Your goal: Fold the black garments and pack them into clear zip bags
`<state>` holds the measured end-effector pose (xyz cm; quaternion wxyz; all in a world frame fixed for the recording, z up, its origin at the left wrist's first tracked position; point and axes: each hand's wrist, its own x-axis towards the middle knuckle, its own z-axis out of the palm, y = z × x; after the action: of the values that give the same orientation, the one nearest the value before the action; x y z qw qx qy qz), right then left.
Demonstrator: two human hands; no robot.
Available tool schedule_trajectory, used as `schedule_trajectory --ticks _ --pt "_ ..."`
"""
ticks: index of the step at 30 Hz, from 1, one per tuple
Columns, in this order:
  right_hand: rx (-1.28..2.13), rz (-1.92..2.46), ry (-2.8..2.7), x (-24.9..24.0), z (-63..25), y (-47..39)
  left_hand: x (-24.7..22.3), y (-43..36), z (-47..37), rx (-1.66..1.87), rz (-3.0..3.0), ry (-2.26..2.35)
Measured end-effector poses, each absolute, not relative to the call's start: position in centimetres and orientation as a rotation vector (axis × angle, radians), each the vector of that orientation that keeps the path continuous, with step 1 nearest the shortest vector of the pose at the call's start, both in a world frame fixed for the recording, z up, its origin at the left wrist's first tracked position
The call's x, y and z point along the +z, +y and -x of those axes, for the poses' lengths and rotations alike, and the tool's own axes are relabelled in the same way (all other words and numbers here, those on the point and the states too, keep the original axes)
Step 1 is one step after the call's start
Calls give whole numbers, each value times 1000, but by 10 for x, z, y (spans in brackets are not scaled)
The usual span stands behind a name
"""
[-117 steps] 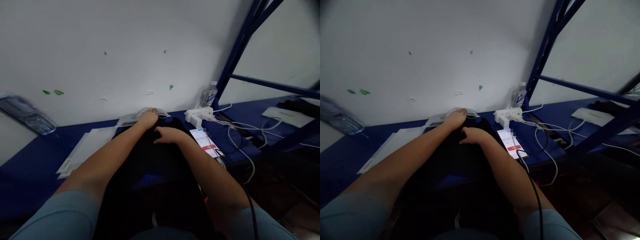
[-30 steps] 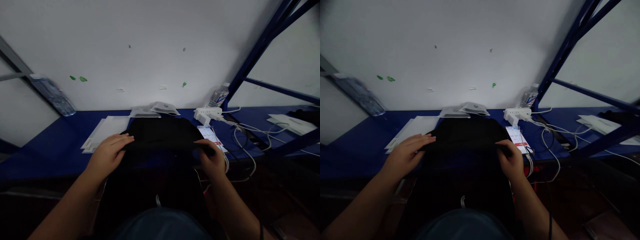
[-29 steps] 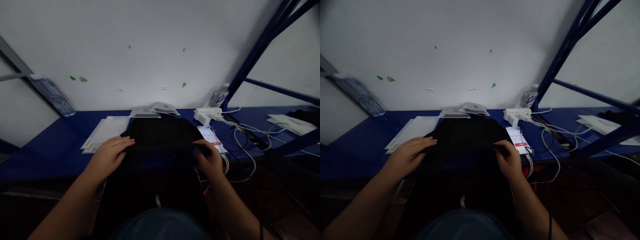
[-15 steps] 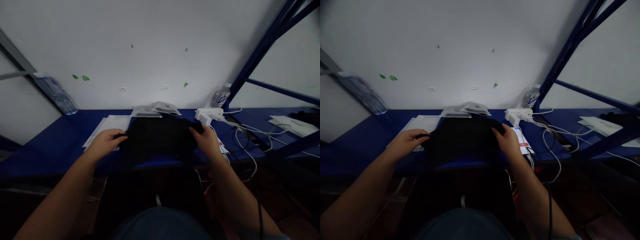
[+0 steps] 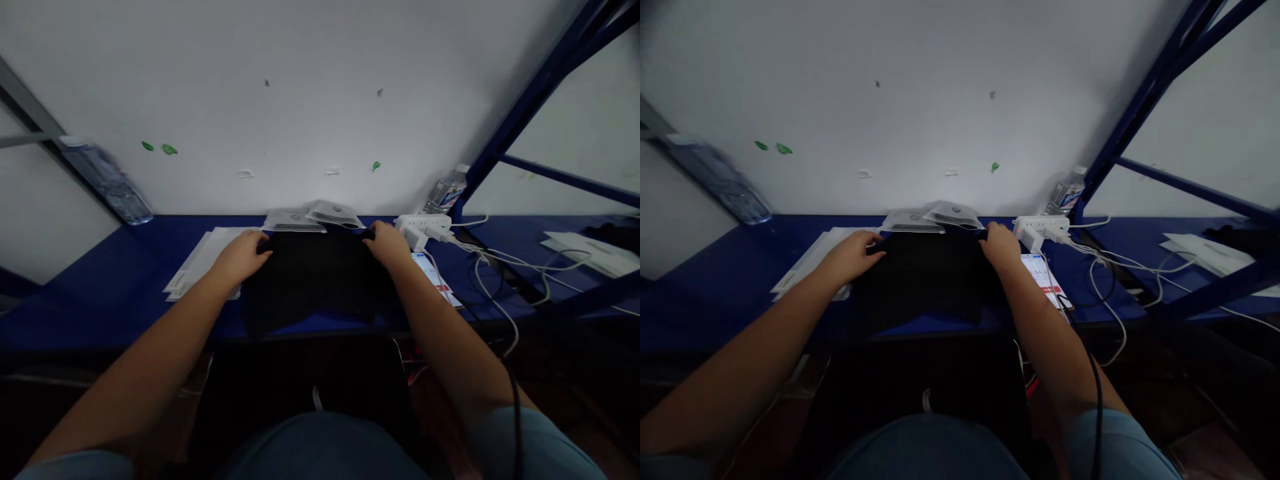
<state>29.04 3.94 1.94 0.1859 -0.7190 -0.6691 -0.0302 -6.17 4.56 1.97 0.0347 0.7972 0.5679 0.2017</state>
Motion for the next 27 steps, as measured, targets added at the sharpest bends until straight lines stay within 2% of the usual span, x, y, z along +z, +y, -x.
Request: schedule_trajectory --ticks 3,5,8,13,18,22,27 --pt "-304 1773 -2028 26 -282 18 24 26 59 626 -2687 1338" --pt "-189 1520 -2290 25 -276 5 26 15 56 461 -2751 1117" --pt "-29 1354 -2541 14 -269 -6 22 7 52 314 -2829 1098" --pt "-95 1393 -2559 9 -268 -11 15 12 53 324 -2939 1294" --pt "-279 1379 -2446 18 -276 -24 14 5 53 621 -3007 1182" --pt "-246 1443 -2462 8 -281 -37 10 -2 52 441 -2980 951" --pt "-200 1573 -2382 -8 -285 -49 12 -5 57 352 -2841 981"
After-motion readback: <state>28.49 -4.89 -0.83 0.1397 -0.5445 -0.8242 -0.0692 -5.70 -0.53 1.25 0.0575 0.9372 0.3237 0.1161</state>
